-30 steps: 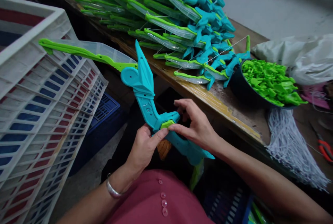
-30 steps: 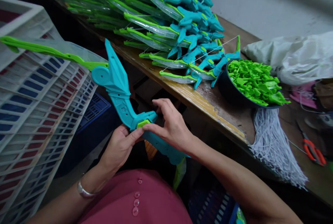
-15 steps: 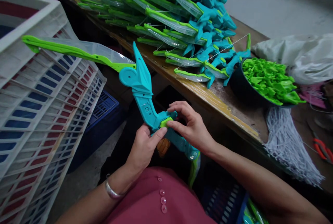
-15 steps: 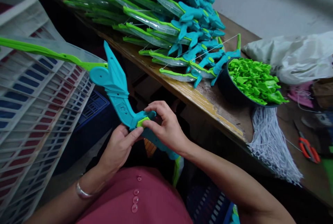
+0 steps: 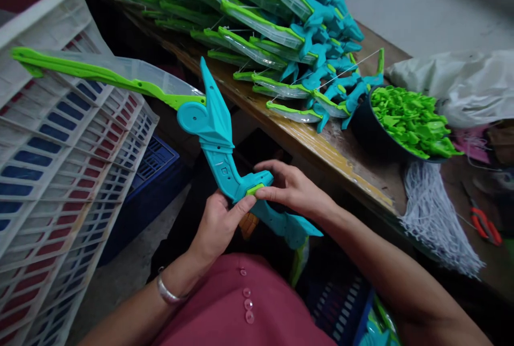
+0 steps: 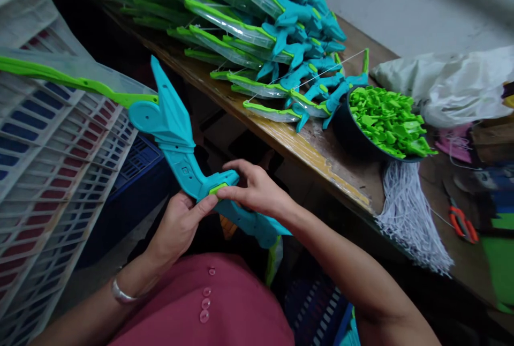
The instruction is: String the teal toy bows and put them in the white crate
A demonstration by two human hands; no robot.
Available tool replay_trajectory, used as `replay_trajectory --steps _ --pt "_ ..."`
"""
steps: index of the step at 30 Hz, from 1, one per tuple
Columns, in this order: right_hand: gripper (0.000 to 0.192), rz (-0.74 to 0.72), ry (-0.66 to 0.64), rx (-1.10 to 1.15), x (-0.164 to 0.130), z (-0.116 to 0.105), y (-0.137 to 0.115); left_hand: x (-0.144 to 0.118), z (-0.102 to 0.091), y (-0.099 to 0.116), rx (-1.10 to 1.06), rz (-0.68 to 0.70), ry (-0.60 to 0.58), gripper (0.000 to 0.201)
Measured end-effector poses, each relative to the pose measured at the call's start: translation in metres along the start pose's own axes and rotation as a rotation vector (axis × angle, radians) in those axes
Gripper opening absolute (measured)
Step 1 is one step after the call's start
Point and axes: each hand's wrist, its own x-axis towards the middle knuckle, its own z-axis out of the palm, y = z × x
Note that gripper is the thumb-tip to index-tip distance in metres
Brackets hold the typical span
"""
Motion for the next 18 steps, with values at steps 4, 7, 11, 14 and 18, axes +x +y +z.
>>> replay_trajectory --steps 4,7,11,14,18 --pt "0.035 0.055 -0.074 -0.052 0.0 0.0 -0.006 -0.004 -0.001 0.001 0.066 0.034 0.018 0.03" --pt "0.032 -0.033 -0.004 -0.088 -0.004 0.004 -0.007 -0.005 -0.001 -0.002 0.083 0.062 0.03 0.028" --pt "0.03 -0.035 0.036 -0.122 -0.007 0.007 -0.003 0.0 -0.005 -0.01 0.107 0.089 0.013 0.026" --pt "0.027 -0.037 0.067 -0.165 -0.007 0.006 0.001 0.006 -0.005 -0.018 0.08 0.055 -0.016 0.027" --pt "0.023 -0.045 0.133 -0.192 -0.003 0.009 0.008 0.008 -0.002 -0.025 -0.11 -0.076 -0.031 0.031"
